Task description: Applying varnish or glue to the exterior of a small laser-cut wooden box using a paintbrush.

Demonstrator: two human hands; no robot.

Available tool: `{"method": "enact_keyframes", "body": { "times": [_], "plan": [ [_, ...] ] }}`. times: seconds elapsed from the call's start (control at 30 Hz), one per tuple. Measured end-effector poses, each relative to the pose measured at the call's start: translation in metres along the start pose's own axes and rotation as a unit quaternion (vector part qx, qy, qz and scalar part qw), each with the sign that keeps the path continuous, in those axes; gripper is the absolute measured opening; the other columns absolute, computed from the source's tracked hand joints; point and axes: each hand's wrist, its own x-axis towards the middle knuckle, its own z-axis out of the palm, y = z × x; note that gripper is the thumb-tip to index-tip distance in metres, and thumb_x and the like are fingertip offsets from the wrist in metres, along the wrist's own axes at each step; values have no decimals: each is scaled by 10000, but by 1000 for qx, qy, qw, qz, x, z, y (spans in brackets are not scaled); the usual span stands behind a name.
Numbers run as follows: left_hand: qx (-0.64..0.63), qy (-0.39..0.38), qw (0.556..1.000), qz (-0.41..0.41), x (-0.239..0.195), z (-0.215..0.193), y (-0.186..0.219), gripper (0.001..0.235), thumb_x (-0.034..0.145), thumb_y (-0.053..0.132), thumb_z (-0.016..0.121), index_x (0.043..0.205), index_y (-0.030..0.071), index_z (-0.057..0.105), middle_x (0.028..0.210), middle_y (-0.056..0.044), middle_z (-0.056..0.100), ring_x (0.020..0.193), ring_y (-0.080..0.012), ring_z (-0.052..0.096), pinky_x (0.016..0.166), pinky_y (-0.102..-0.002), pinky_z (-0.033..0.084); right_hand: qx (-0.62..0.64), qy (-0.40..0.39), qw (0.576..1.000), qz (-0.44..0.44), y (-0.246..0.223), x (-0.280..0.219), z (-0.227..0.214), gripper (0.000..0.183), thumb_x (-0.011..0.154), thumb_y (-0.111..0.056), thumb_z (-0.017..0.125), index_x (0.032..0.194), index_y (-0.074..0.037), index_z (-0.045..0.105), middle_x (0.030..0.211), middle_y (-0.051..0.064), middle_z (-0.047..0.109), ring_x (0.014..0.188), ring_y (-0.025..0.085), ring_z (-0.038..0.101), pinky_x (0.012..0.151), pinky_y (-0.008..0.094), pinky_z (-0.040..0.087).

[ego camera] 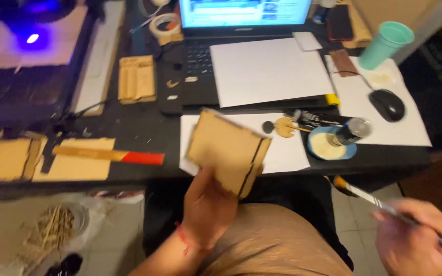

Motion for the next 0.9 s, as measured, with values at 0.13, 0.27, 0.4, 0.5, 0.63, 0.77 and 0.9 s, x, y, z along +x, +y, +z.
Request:
{"method": "enact_keyframes", "body": {
  "times": [0.13, 0.27, 0.4, 0.5, 0.63, 0.77, 0.9],
  "plan": [
    [-86, 51, 989, -112, -7, -36, 2, 522, 930, 210, 564, 1403, -1, 499, 1435, -194, 525, 1354, -342, 466, 1168, -515, 287, 17, 34, 998, -54, 63, 25, 4, 154, 1039, -14, 494, 1045, 45, 636, 1016, 222, 679, 895, 285, 682, 918, 362, 546],
    [13, 3, 1000, -3, -11, -20, -5, 492, 946, 158, 606, 1417, 54, 511, 1414, -165, 560, 1302, -351, 509, 1074, -533, 377, -31, -26, 999, -14, 73, 44, 1, 104, 935, 56, 594, 982, 15, 677, 998, 170, 704, 904, 238, 700, 880, 322, 569],
    [11, -3, 999, 47, -5, -18, -9, 592, 917, 71, 561, 1493, 42, 426, 1499, -163, 478, 1373, -332, 441, 1148, -532, 310, -11, -39, 999, 5, 94, 43, 18, 78, 931, 47, 629, 987, 21, 676, 1027, 182, 709, 919, 243, 711, 855, 315, 602],
    [38, -63, 997, -27, -3, -22, -7, 637, 961, 150, 600, 1522, 7, 335, 1495, -218, 442, 1334, -407, 443, 1083, -572, 373, -30, -43, 997, -49, 104, 47, 29, 74, 943, 27, 654, 1008, 18, 689, 1058, 186, 715, 980, 272, 711, 922, 358, 581],
    [96, -92, 990, -51, 1, -36, -6, 617, 993, 277, 523, 1521, 24, 329, 1447, -198, 475, 1224, -366, 504, 958, -476, 438, -32, -48, 997, -45, 110, 51, 37, 67, 947, 23, 644, 1003, 23, 681, 1047, 188, 714, 979, 279, 710, 927, 365, 579],
    [21, -33, 997, -70, 1, -50, -1, 510, 985, 137, 521, 1474, 20, 435, 1437, -167, 537, 1299, -308, 518, 1069, -445, 418, -20, -50, 997, -56, 118, 51, 43, 46, 943, 31, 660, 982, 39, 683, 1027, 199, 710, 963, 286, 710, 916, 365, 589],
    [11, 9, 992, -126, -3, -83, 4, 540, 1010, 250, 622, 1483, 81, 423, 1424, -165, 541, 1233, -398, 552, 864, -618, 542, -34, -54, 997, -53, 122, 50, 51, 61, 943, 2, 677, 991, 35, 696, 1037, 190, 714, 975, 281, 709, 937, 367, 582]
  ]
}}
